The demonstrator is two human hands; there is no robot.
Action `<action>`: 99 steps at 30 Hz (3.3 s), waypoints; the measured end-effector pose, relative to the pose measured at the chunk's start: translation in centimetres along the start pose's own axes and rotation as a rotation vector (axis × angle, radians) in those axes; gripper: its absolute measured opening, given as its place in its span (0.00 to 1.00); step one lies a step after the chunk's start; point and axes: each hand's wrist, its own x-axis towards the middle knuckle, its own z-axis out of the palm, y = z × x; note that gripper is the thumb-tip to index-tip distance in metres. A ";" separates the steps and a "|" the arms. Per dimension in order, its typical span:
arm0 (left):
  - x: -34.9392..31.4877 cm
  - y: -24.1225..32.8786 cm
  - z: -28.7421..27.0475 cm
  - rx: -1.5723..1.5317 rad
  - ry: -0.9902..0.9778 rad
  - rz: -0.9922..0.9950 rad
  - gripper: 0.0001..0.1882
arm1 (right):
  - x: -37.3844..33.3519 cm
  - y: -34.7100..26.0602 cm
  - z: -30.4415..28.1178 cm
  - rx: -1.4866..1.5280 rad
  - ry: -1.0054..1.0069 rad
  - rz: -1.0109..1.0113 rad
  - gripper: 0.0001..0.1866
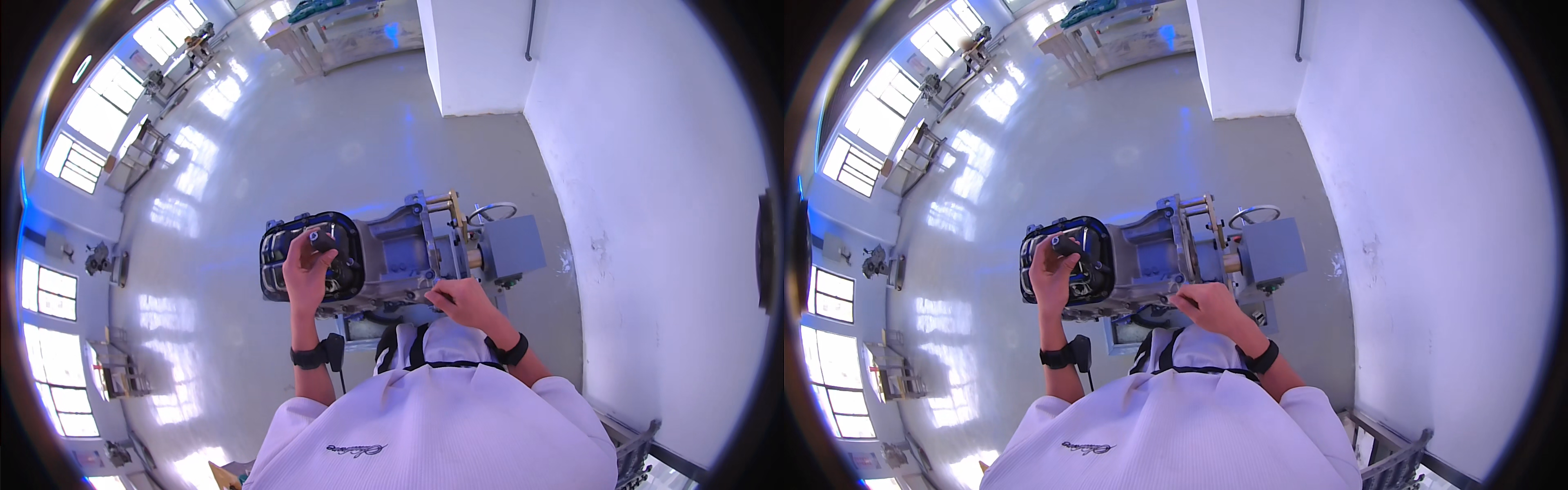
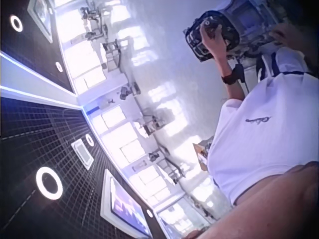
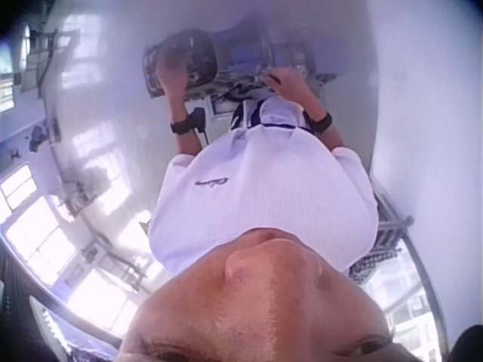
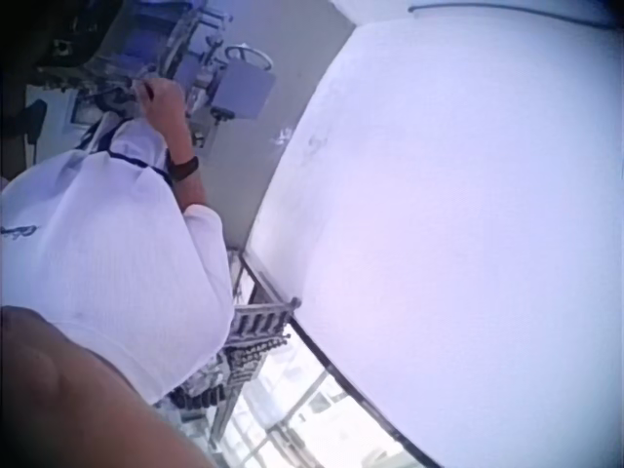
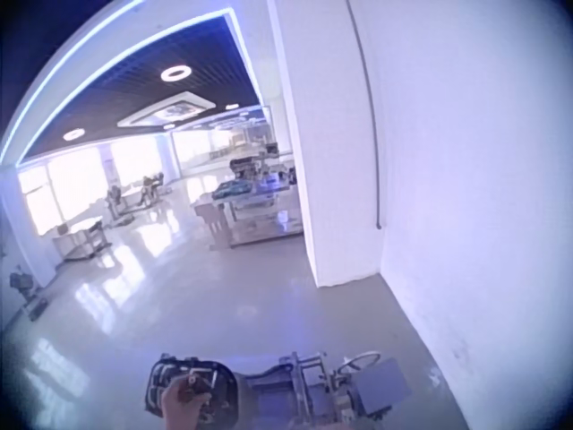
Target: Tightening bolts on an engine component using a nut driver.
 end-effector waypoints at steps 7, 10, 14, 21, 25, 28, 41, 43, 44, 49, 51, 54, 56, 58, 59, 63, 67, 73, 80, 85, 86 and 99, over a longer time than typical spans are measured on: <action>0.0 -1.3 -0.4 -0.067 -0.077 -0.109 0.19 | 6.7 -5.5 -1.0 0.008 0.078 -0.226 0.07; -0.1 -1.6 -0.2 -0.025 -0.101 -0.119 0.17 | 9.9 -7.8 0.1 -0.039 0.152 -0.394 0.13; -0.2 -2.8 0.2 0.004 -0.077 -0.031 0.15 | 12.5 -9.5 2.7 0.037 0.202 -0.499 0.18; 0.5 -3.8 -1.5 0.063 -0.201 -0.107 0.11 | 13.9 -10.0 4.7 0.204 0.150 -0.321 0.16; 1.2 -3.9 -2.1 -0.087 -0.366 -0.119 0.09 | 13.2 -11.5 5.4 0.115 0.208 -0.272 0.13; 2.3 -4.7 -2.5 -0.151 -0.540 -0.103 0.09 | 12.8 -11.8 6.1 0.029 0.346 -0.238 0.16; 4.3 -7.9 -1.9 -0.440 -0.853 -0.147 0.11 | 13.0 -11.8 5.0 0.307 0.170 0.144 0.16; 4.1 -7.5 -1.6 -0.501 -0.809 -0.172 0.11 | 12.7 -12.0 6.2 0.314 0.264 0.130 0.15; 4.0 -7.4 -1.5 -0.554 -0.757 -0.196 0.11 | 12.6 -12.3 7.0 0.187 0.401 0.121 0.15; 2.9 -9.3 -0.7 -0.457 -0.679 -0.022 0.11 | 12.9 -12.9 11.1 -0.203 0.854 0.036 0.18; 2.7 -9.9 -0.8 -0.427 -0.694 -0.036 0.12 | 12.5 -13.6 10.7 -0.167 0.791 0.058 0.17; 2.8 -8.9 -0.9 -0.374 -0.708 0.090 0.13 | 11.8 -13.4 8.8 -0.078 0.582 0.031 0.15; 3.2 -7.9 -0.9 -0.448 -0.730 0.163 0.14 | 11.5 -13.0 7.4 -0.026 0.426 -0.018 0.16; 3.3 -7.4 -1.0 -0.450 -0.777 0.092 0.12 | 11.3 -12.3 6.2 0.390 0.237 0.114 0.17; 3.2 -7.3 -1.1 -0.451 -0.837 0.021 0.11 | 11.3 -12.2 5.8 0.505 0.214 0.177 0.16; 2.5 -7.7 -1.1 -0.382 -0.758 0.057 0.11 | 12.0 -11.5 7.6 0.443 0.316 0.160 0.16; 2.4 -8.4 -1.0 -0.435 -0.537 0.082 0.09 | 12.0 -12.0 10.4 0.016 0.597 0.088 0.17; 3.0 -8.9 -0.8 -0.415 -0.627 0.128 0.07 | 11.3 -10.8 7.1 0.382 0.340 0.037 0.18; 3.1 -8.5 -1.3 -0.373 -0.735 0.074 0.12 | 12.2 -9.5 6.1 0.438 0.131 0.060 0.17; 2.8 -9.2 -1.0 -0.563 -0.642 -0.002 0.14 | 12.5 -11.5 9.4 0.024 0.584 -0.084 0.17; 2.7 -9.4 -0.8 -0.564 -0.644 -0.005 0.14 | 12.3 -11.4 9.2 0.023 0.585 -0.080 0.17; 2.8 -9.7 -0.9 -0.523 -0.720 0.086 0.10 | 12.2 -10.3 6.0 0.531 0.041 0.081 0.21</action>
